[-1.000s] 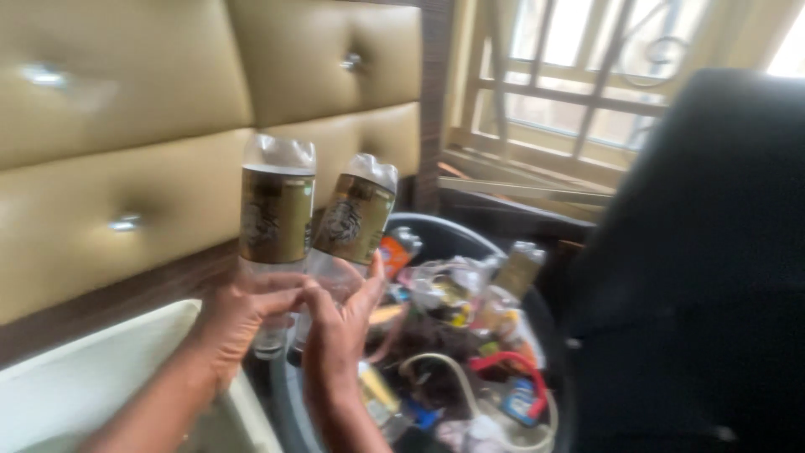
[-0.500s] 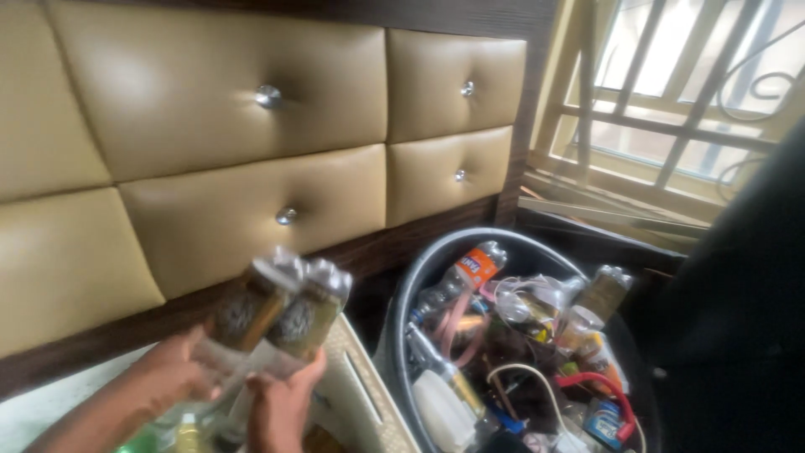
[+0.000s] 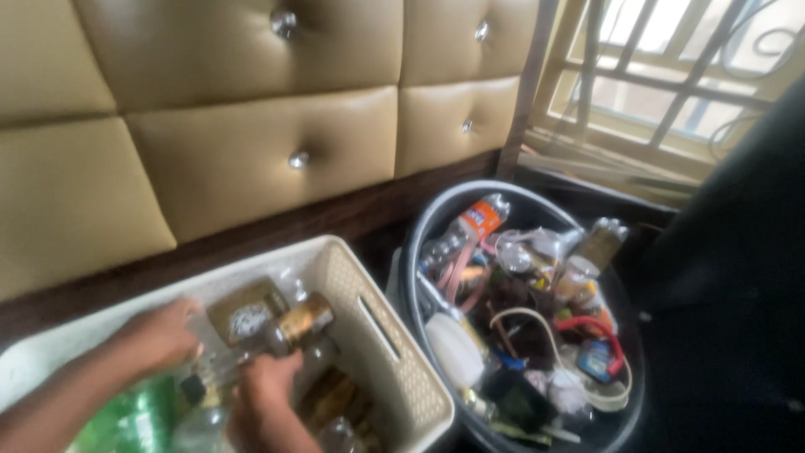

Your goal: Organize various plastic and glass bottles and other household items from a bag into a basket.

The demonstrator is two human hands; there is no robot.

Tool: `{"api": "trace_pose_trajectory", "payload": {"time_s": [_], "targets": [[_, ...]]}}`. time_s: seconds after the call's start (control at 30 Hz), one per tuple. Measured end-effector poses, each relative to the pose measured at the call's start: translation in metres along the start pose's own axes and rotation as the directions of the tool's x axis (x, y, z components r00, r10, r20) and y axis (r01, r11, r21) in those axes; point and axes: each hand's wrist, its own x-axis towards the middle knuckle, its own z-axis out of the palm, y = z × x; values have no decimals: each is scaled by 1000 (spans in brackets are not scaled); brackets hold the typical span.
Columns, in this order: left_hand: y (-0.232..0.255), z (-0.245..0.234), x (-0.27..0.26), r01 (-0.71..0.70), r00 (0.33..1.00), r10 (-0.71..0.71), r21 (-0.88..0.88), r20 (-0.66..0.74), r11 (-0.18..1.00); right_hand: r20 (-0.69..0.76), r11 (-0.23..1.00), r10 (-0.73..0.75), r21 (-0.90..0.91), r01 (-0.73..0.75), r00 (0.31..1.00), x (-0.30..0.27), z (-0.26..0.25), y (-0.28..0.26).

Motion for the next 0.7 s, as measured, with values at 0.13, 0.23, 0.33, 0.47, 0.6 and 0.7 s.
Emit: {"api": "trace_pose_trajectory", "payload": {"time_s": [0.13,0.23,0.33,0.47,0.6,0.7], "targets": [[51,-29,-64,-57,981,78,119,-177,991,-195,829,237,551,-94,952,-105,-8,-90],[75,-38,-99,-146,905,210,195,-370,970,-463,966,245,39,-256,852,-169,-17,-148],[106,-50,-127,-218,893,261,156,-367,963,-431,984,176,75,-160,885,-193,-24,-169],[105,-35,-106,-242,918,276,147,-285,959,-323,1000,26,15,-23,946,-173,-20,-149],[95,-21,-91,-279,900,327,196,-288,940,-196,982,-70,157,102,978,-158,-27,-139],[101,-20,-94,-304,884,358,211,-302,929,-69,963,-48,262,64,996,-182,-44,-167]]}}
